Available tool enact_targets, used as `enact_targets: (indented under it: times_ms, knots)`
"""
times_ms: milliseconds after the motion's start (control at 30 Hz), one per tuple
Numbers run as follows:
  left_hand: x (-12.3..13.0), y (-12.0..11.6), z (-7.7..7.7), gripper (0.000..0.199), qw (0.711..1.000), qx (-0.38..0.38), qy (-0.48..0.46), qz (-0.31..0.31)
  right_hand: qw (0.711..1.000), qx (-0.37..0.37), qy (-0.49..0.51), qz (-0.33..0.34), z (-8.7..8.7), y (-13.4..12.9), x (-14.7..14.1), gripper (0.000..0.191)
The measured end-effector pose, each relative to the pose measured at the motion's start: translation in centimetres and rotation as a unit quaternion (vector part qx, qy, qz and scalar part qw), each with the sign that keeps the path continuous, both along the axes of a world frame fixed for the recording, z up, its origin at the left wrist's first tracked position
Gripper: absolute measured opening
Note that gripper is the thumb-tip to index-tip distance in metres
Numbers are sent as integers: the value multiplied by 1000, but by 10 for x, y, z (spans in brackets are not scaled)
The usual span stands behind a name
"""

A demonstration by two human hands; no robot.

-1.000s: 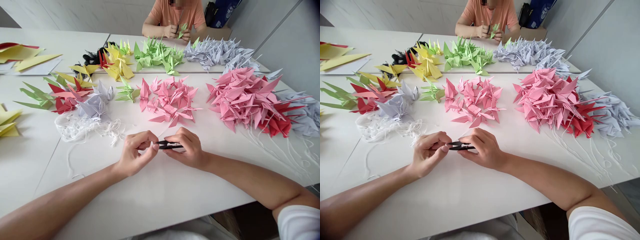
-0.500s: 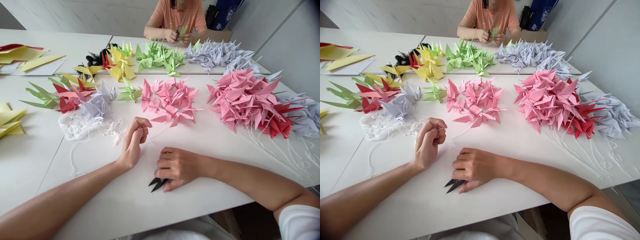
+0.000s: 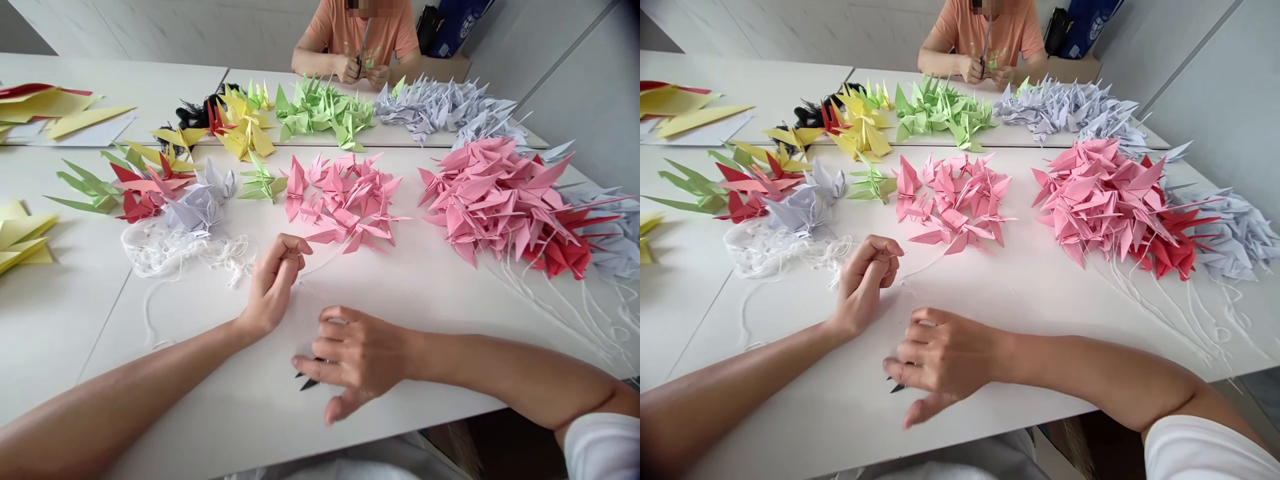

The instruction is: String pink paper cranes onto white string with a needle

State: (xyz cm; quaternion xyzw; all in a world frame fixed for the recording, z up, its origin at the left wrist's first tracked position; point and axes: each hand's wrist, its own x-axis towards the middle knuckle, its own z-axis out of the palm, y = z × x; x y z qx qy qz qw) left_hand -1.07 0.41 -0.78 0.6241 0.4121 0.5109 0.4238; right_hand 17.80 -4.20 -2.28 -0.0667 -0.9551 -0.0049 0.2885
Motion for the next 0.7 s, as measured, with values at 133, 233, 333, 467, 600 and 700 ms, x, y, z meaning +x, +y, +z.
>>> enact_targets:
  times_ms: [133, 233, 333, 467, 600, 700]
  knots:
    - [1, 1, -1, 23, 1000, -6, 13, 0, 991, 10, -37, -126, 0, 0, -1, 69]
    - [2, 1, 0, 22, 1000, -7, 15, -11, 999, 8, -20, -24, 1, -4, -6, 68]
    - [3, 0, 1, 20, 1000, -7, 12, -19, 988, 64, 71, 125, 7, -9, -11, 51]
    - [3, -2, 2, 16, 999, 26, -4, -29, 976, 87, 166, 109, 17, -4, -7, 18]
    - [3, -9, 7, 18, 997, 55, -24, -58, 974, 77, 193, 87, 17, 7, 0, 25]
    - [4, -19, 21, 15, 993, 34, -49, -100, 976, 58, 200, 67, 11, 14, 4, 26]
